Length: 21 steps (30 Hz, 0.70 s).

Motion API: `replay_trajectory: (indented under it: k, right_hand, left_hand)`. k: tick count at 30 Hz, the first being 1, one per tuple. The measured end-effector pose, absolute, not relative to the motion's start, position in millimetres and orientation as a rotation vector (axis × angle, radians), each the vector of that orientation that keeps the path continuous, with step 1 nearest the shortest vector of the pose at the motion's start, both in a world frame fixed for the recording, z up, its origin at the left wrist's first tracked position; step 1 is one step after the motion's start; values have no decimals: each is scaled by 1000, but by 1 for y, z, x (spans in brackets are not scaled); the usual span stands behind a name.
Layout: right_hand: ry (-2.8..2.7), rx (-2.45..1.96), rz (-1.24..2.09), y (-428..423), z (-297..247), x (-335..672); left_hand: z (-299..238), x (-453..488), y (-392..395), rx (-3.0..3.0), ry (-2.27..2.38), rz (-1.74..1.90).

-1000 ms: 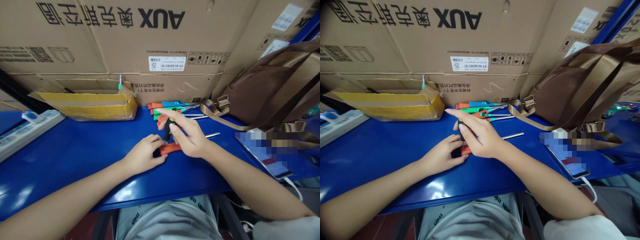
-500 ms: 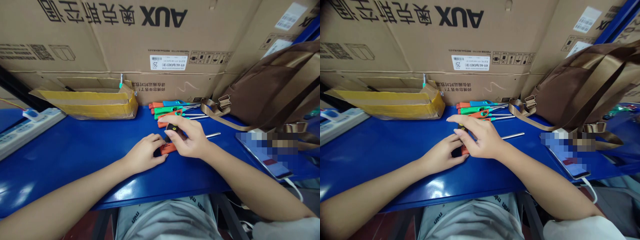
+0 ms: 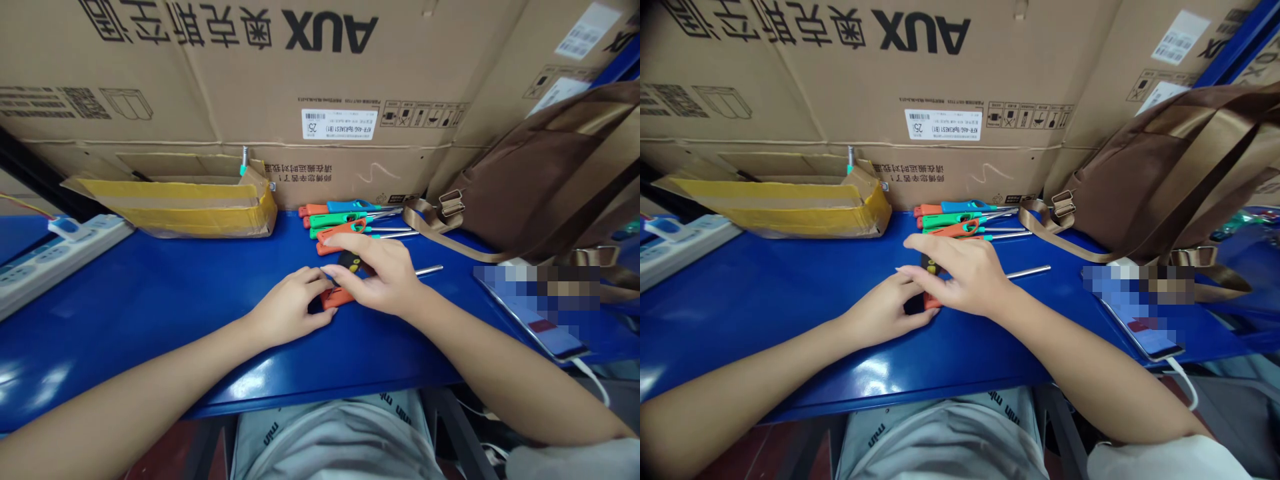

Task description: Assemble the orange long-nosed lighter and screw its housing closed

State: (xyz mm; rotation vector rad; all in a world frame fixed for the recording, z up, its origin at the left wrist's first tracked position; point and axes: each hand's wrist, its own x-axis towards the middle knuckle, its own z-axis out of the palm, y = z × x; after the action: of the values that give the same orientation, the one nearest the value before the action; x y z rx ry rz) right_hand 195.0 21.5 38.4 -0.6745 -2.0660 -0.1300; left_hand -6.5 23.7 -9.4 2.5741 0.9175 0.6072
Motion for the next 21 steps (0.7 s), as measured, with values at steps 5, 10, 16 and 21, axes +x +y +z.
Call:
replay_trajectory:
  k: [5,10,16,21]
  right_hand:
    - [-2112,-667,86,19,39,196]
    - [-2025,-676,26,21,36,194]
    - [-2026,-632,194,22,32,195]
    - [-2019,-642,313,22,40,195]
  left_hand:
    - [-9,-6,24,2591,909,579]
    - [-10,-7,24,2581,913,591]
    - [-8,-7,24,2584,912,585]
    - [-8,-7,24,2584,899,592]
